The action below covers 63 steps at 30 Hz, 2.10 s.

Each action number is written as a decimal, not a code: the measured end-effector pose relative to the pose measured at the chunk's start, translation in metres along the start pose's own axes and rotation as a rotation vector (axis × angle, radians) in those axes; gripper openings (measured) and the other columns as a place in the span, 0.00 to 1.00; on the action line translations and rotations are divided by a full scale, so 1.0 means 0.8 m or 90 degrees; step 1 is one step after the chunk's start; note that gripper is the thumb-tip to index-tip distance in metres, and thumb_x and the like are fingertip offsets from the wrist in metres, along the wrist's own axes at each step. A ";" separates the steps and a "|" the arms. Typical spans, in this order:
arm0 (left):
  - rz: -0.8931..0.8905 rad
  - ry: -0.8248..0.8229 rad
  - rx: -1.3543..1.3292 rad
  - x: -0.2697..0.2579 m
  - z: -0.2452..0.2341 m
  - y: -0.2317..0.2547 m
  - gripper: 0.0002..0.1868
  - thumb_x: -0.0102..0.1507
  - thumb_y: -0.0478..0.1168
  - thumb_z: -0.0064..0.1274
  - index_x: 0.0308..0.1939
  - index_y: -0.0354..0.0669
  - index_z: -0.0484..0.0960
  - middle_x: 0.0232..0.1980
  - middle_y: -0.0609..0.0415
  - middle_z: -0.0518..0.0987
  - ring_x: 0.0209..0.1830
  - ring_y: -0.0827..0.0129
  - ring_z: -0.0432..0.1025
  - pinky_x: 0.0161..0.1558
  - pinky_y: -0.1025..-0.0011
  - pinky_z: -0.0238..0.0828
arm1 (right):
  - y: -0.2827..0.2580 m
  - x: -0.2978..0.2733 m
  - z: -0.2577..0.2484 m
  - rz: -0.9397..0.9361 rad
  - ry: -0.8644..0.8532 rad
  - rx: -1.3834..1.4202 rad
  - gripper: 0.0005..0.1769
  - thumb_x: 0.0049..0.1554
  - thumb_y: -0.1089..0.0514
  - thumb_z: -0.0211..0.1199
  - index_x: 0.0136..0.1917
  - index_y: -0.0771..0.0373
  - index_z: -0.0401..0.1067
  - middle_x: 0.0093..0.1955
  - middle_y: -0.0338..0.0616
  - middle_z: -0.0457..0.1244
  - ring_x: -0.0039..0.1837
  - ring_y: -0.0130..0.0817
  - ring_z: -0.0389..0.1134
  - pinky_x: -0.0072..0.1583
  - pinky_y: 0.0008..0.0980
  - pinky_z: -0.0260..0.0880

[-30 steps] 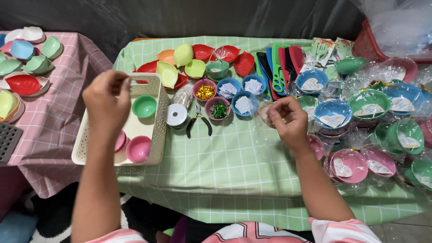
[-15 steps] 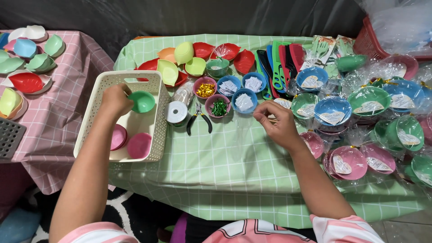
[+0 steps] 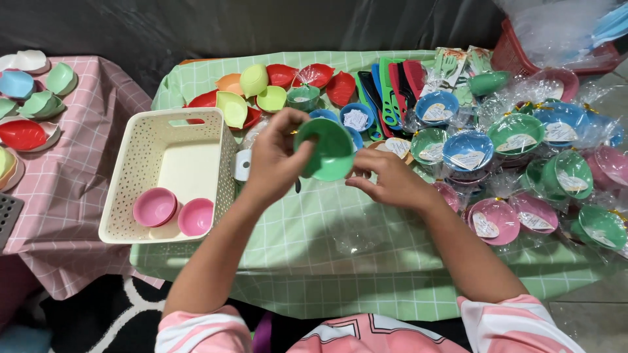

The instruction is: Packaging incense cones into small decorative bowls and wrapping them in plastic film.

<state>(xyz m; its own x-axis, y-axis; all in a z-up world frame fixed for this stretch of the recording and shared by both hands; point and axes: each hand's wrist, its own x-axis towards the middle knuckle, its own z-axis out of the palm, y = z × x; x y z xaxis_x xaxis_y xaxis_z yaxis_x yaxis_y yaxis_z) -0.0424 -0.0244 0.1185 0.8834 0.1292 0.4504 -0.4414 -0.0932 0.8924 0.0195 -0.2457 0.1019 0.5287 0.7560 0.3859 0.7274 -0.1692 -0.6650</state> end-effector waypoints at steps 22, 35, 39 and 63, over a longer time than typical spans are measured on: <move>0.055 -0.026 0.293 0.002 0.037 -0.117 0.28 0.64 0.29 0.31 0.68 0.48 0.64 0.51 0.37 0.78 0.51 0.39 0.74 0.54 0.47 0.70 | 0.091 0.003 0.018 0.052 0.151 0.009 0.11 0.52 0.53 0.74 0.41 0.59 0.74 0.34 0.40 0.63 0.38 0.36 0.67 0.46 0.34 0.69; -0.285 -0.119 -0.197 0.001 0.033 -0.114 0.32 0.64 0.38 0.52 0.73 0.50 0.64 0.67 0.44 0.70 0.54 0.64 0.75 0.51 0.63 0.80 | 0.086 -0.001 0.031 0.143 0.202 0.287 0.31 0.58 0.65 0.64 0.73 0.58 0.64 0.64 0.53 0.65 0.57 0.36 0.69 0.60 0.39 0.73; -0.276 -0.096 -0.264 -0.005 0.031 -0.145 0.52 0.55 0.28 0.66 0.78 0.44 0.51 0.64 0.43 0.65 0.55 0.65 0.73 0.59 0.60 0.77 | 0.149 -0.014 0.050 0.144 0.340 0.271 0.28 0.58 0.66 0.64 0.71 0.58 0.67 0.60 0.46 0.67 0.50 0.23 0.68 0.54 0.27 0.75; -0.279 0.015 -0.360 -0.007 0.042 -0.166 0.23 0.68 0.37 0.53 0.66 0.34 0.72 0.49 0.43 0.82 0.43 0.74 0.77 0.56 0.58 0.75 | 0.075 0.001 0.032 0.061 0.328 0.114 0.19 0.61 0.62 0.61 0.65 0.63 0.72 0.57 0.52 0.67 0.54 0.45 0.73 0.49 0.37 0.77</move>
<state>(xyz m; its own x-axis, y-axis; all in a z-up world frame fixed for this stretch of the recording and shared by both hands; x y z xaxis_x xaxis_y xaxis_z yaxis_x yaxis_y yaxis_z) 0.0167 -0.0455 -0.0031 0.9973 0.0596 0.0424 -0.0665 0.4980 0.8646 0.0521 -0.2388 0.0461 0.7671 0.3278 0.5515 0.6036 -0.0776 -0.7935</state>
